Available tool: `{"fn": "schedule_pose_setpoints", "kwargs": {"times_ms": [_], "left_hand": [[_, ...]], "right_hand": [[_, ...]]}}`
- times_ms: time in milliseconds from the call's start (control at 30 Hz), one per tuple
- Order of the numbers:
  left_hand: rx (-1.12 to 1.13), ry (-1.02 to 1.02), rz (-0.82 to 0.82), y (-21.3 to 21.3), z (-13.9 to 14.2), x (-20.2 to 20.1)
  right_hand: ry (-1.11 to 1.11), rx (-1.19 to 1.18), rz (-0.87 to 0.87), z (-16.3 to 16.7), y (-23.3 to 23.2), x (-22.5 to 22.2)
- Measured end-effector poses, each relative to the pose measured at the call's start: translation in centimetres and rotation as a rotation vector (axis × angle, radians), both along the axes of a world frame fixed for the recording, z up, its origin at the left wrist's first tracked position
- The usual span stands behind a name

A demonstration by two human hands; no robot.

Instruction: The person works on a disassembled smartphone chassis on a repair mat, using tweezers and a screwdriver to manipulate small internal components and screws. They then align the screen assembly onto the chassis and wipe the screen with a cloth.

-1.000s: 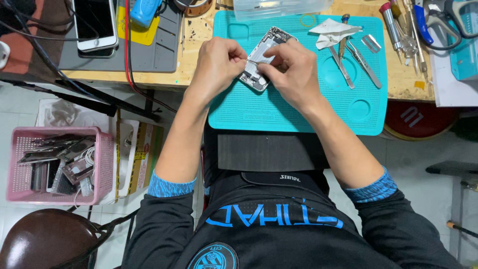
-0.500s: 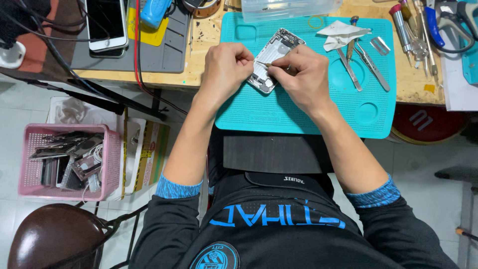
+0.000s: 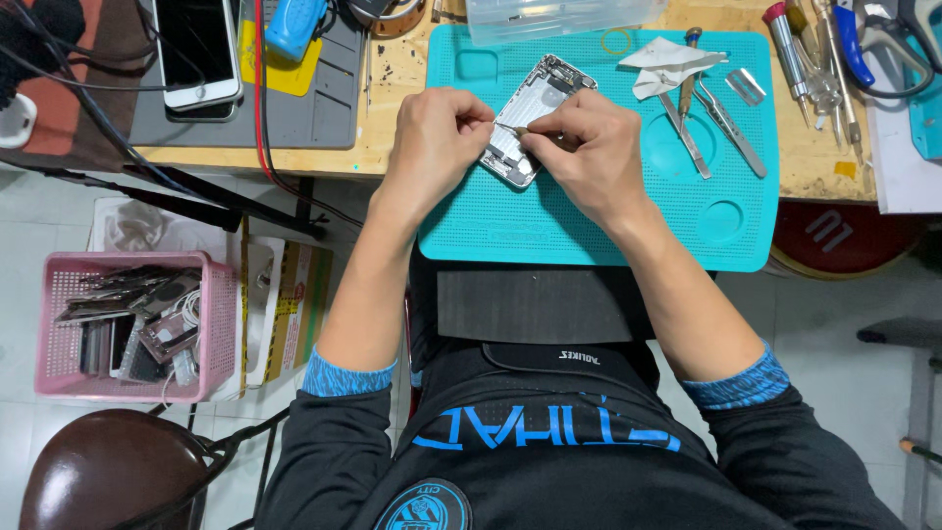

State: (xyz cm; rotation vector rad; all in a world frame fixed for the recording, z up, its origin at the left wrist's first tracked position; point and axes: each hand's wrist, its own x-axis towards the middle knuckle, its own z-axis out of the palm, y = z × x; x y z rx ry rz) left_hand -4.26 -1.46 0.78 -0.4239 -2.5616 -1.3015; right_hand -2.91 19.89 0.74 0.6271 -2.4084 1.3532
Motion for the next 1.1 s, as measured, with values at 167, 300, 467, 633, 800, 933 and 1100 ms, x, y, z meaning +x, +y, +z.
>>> {"fn": "schedule_pose_setpoints", "kwargs": {"times_ms": [167,300,467,633,800,933,1100], "left_hand": [[0.011,-0.032,-0.011,0.0,0.0,0.0],[0.027,-0.05,-0.011,-0.1,0.0,-0.2],[0.023,-0.018,-0.01,-0.2,-0.1,-0.1],[0.013,-0.003,0.001,-0.1,-0.1,0.0],[0.005,0.048,0.013,0.2,0.8,0.2],[0.077,0.152,-0.093,1.0,1.9,1.0],[0.053,0.281,-0.168,2.0,2.7,0.9]], "right_hand": [[-0.003,-0.003,-0.008,0.0,0.1,0.1],[0.003,-0.011,-0.009,-0.1,0.1,0.1],[0.009,-0.05,-0.023,-0.2,0.0,0.0],[0.001,-0.051,-0.032,-0.3,-0.1,0.1],[0.006,-0.102,-0.038,0.0,-0.1,0.0],[-0.069,-0.169,-0.048,0.6,0.3,0.1],[-0.363,-0.368,0.006,1.5,2.4,0.5]]}}
